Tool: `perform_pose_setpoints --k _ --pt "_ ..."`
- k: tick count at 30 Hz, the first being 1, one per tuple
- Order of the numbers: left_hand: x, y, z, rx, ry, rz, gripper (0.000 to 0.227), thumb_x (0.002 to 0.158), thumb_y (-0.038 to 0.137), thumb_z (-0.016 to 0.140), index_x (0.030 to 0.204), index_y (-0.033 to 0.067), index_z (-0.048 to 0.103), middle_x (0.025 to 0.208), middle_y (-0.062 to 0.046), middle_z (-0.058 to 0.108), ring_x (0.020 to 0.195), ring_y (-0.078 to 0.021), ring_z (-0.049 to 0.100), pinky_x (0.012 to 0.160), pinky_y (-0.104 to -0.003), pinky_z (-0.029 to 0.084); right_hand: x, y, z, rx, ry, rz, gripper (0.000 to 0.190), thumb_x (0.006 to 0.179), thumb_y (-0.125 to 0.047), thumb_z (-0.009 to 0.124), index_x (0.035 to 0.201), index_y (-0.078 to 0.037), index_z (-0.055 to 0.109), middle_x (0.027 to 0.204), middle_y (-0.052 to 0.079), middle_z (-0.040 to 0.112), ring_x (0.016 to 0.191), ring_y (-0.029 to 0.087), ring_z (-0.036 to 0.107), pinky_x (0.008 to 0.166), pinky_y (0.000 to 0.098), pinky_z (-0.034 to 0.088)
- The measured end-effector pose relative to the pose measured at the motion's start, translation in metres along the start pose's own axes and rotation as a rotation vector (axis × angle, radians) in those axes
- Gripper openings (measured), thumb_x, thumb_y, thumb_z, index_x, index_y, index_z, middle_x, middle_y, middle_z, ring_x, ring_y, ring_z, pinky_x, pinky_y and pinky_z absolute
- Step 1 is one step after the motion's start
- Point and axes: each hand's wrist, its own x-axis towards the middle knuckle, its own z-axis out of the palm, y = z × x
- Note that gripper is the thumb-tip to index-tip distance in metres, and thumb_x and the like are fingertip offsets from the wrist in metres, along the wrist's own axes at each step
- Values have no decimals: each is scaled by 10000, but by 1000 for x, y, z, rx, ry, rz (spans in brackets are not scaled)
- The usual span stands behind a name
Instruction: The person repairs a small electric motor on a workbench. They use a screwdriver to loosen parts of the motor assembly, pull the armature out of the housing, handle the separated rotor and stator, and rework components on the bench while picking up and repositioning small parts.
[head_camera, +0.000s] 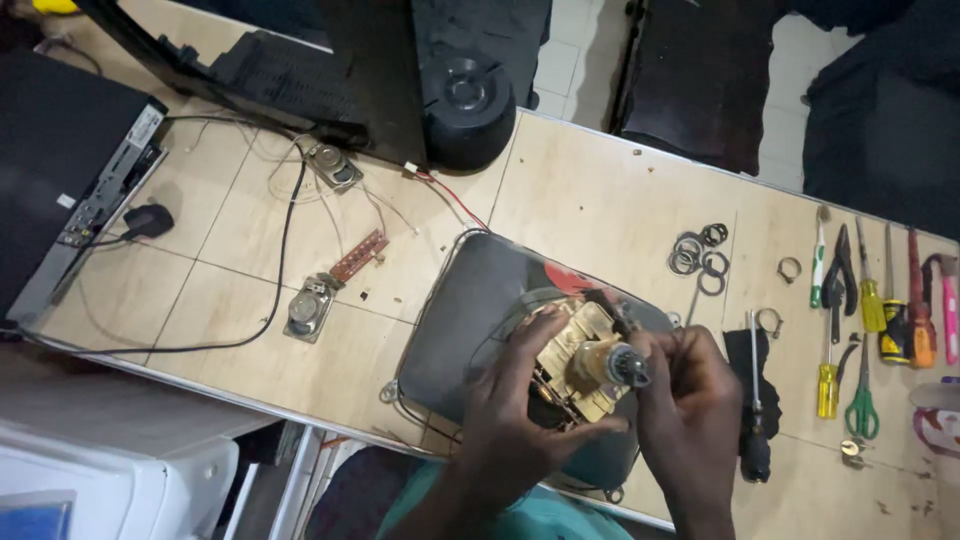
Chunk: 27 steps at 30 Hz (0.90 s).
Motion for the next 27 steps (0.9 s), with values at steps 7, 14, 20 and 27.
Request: perform_pose_setpoints --k 7,14,20,27 --pt "-5 11 7 87 103 -53 881 710 527 877 1387 53 571 1348 -110 698 1222 -264 721 1042 -363 568 9 -15 -2 26 -41 -4 259 1016 -224 668 828 -78 564 740 5 587 692 75 505 610 256 422" --pt "-3 10 8 71 77 -75 893 691 457 925 1391 39 559 1349 -146 696 1247 -285 707 1061 -360 564 12 -15 -5 -87 -84 10 331 989 -363 649 792 -115 552 659 -5 547 628 93 466 554 311 406" --pt "7 8 1 15 60 -64 873 669 413 944 1366 30 582 1362 -154 683 1276 -272 680 1092 -350 547 10 -21 -4 -84 -72 51 396 990 -352 672 725 -121 488 648 -20 471 625 93 419 562 317 384" --pt "16 1 -13 -89 -98 -107 912 618 424 942 1374 70 576 1381 -139 676 1281 -233 671 1076 -321 549 22 -27 -30 -331 -259 74 305 934 -376 721 767 -123 680 595 19 634 526 123 477 490 317 367"
